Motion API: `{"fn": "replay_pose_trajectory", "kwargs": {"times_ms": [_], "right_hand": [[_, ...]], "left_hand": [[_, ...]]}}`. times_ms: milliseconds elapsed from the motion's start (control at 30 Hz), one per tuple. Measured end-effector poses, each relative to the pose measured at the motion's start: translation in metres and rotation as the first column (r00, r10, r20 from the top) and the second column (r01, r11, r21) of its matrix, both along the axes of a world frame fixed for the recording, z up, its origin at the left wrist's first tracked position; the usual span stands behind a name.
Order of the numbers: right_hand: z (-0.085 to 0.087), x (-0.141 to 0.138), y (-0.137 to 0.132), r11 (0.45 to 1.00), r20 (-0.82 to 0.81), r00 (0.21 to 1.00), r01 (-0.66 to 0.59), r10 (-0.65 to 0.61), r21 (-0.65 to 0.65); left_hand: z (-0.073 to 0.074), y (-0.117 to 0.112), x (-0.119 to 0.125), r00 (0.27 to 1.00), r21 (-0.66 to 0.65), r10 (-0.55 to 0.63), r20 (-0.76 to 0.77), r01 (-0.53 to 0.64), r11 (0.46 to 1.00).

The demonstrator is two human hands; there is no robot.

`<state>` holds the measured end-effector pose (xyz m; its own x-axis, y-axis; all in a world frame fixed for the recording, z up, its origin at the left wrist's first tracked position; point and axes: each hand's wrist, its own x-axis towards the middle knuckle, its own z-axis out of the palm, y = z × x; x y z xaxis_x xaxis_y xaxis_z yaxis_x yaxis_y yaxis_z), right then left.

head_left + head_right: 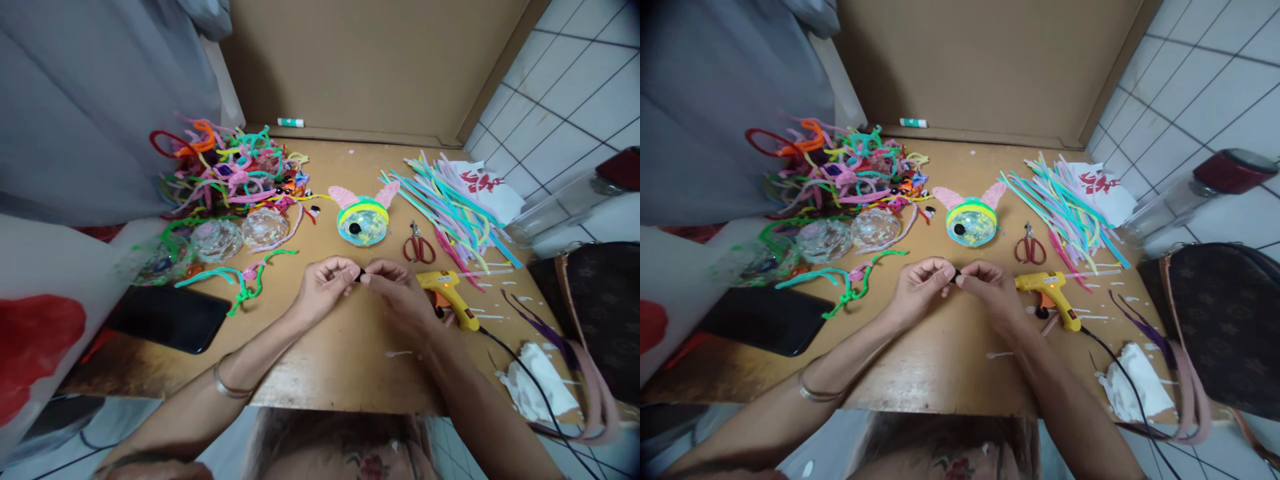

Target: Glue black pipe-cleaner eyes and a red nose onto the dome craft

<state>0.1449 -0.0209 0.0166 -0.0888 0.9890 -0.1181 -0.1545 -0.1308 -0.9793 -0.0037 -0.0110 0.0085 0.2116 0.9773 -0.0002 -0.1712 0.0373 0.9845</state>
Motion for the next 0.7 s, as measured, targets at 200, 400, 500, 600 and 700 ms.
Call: {"fn": "replay_pose_trajectory", "kwargs": {"times_ms": [200,400,500,600,700], "right_hand": [[0.003,0.0,0.003,0.997,-0.022,0.998,-0.06,0.059,-0.051],[0.006,0.0,0.0,0.999,0.077,0.996,-0.049,0.047,0.024],[0.002,-0.001,-0.002,0.997,0.084,0.996,-0.019,0.013,0.069],[-0.001,-0.002,-0.002,0.995,0.055,0.998,-0.019,0.014,0.102],[-0.004,-0.002,0.0,0.992,0.093,0.996,-0.008,-0.004,0.124]], "left_hand": [[-0.001,-0.002,0.002,0.997,0.003,0.082,-0.015,-0.082,0.997],[-0.005,-0.002,0.003,0.989,0.021,0.148,0.01,-0.149,0.989],[-0.002,-0.004,0.003,0.993,0.017,0.117,-0.005,-0.117,0.993],[-0.002,-0.004,0.002,0.995,0.012,0.098,0.01,-0.098,0.995],[-0.006,-0.002,0.0,0.997,-0.005,0.066,0.038,-0.066,0.998]]}}
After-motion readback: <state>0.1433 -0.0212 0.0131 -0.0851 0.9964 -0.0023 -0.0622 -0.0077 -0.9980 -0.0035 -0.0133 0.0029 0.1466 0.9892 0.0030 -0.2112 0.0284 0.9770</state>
